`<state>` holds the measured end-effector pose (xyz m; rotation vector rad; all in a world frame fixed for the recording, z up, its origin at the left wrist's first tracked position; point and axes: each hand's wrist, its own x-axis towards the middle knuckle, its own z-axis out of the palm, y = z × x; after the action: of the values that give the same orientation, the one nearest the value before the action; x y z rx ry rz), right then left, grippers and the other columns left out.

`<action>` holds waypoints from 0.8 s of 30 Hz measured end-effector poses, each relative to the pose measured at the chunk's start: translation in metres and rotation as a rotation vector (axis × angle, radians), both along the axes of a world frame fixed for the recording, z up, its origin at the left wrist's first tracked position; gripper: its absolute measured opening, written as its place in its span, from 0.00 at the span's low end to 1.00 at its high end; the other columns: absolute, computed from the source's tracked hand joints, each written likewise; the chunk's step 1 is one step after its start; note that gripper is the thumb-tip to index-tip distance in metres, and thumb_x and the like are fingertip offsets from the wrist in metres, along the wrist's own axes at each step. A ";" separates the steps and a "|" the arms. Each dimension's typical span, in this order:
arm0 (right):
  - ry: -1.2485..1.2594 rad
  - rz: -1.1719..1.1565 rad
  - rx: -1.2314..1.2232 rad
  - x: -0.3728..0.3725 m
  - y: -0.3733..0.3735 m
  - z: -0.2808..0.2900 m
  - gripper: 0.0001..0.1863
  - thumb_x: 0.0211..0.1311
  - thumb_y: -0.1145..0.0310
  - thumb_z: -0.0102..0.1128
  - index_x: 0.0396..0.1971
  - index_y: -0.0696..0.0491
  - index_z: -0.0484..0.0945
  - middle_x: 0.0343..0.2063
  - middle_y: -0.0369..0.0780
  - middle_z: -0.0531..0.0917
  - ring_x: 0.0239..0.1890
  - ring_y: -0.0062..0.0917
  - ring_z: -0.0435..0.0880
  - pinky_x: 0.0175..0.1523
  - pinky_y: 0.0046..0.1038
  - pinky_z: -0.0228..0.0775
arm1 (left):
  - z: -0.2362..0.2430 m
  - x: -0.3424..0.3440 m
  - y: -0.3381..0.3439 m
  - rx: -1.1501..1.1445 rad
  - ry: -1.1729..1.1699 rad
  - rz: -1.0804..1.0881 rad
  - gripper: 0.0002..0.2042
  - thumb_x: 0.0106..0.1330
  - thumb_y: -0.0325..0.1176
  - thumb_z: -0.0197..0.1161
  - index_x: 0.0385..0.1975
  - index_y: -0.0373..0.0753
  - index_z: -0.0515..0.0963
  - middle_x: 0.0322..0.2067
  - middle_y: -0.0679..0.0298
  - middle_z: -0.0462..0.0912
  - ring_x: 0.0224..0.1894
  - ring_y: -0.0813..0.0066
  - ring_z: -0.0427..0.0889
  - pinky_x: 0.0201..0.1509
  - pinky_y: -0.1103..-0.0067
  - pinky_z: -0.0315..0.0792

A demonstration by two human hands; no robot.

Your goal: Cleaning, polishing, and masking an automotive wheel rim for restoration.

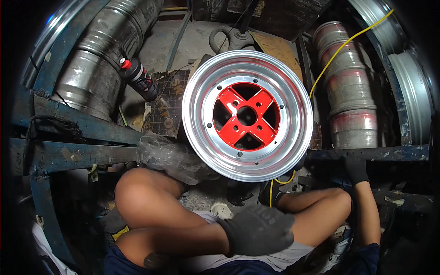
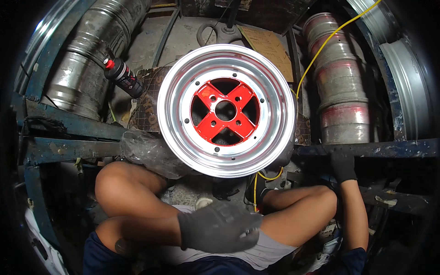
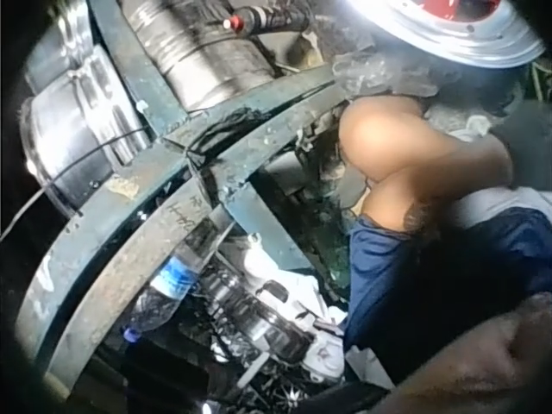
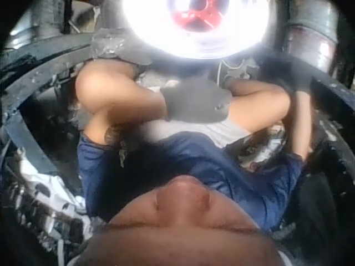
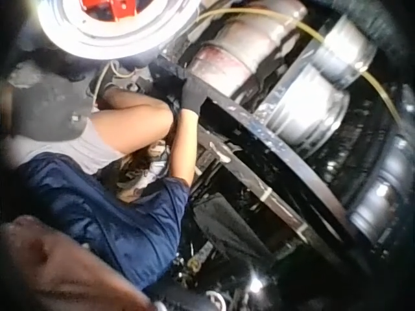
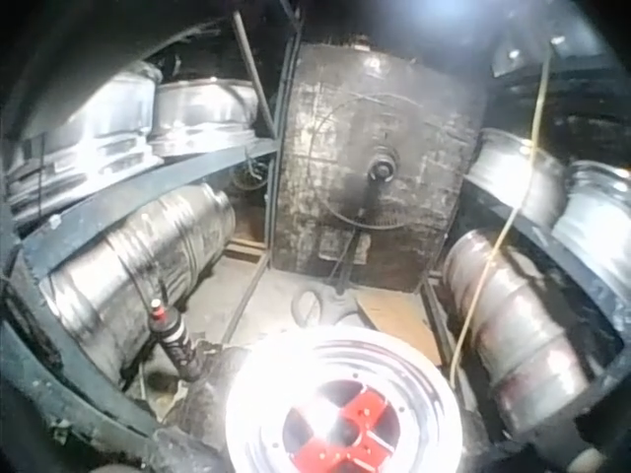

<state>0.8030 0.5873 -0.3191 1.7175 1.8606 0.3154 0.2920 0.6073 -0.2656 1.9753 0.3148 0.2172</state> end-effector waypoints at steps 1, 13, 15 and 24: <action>-0.023 0.148 0.088 -0.025 0.007 0.002 0.11 0.62 0.65 0.56 0.40 0.49 0.84 0.36 0.44 0.84 0.36 0.41 0.84 0.42 0.45 0.76 | 0.009 -0.008 0.018 0.075 0.041 -0.062 0.09 0.67 0.37 0.56 0.39 0.38 0.77 0.29 0.53 0.82 0.32 0.52 0.82 0.40 0.60 0.76; 1.519 -0.907 -0.081 -0.183 0.159 0.014 0.36 0.70 0.40 0.46 0.67 0.52 0.66 0.58 0.51 0.77 0.60 0.40 0.78 0.62 0.40 0.72 | -0.055 -0.180 0.201 -0.248 0.045 0.865 0.12 0.75 0.38 0.48 0.45 0.38 0.77 0.39 0.66 0.80 0.40 0.73 0.79 0.44 0.71 0.73; 1.483 -0.836 -0.008 -0.144 0.161 -0.033 0.36 0.71 0.39 0.46 0.67 0.50 0.68 0.57 0.50 0.78 0.57 0.35 0.79 0.59 0.37 0.72 | -0.059 -0.135 0.203 -0.692 -0.008 0.961 0.11 0.75 0.38 0.50 0.42 0.41 0.77 0.38 0.67 0.81 0.39 0.73 0.80 0.43 0.73 0.75; 1.389 -0.648 0.275 -0.175 0.143 -0.024 0.38 0.68 0.35 0.47 0.51 0.59 0.81 0.46 0.51 0.85 0.51 0.35 0.83 0.60 0.34 0.67 | -0.021 -0.057 0.173 -0.917 0.066 1.258 0.08 0.70 0.41 0.54 0.30 0.49 0.76 0.27 0.72 0.82 0.31 0.77 0.83 0.39 0.77 0.79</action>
<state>0.6279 0.7303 -0.3427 2.9721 1.8318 -1.2220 0.2349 0.7807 -0.2869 0.6687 1.3942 0.6519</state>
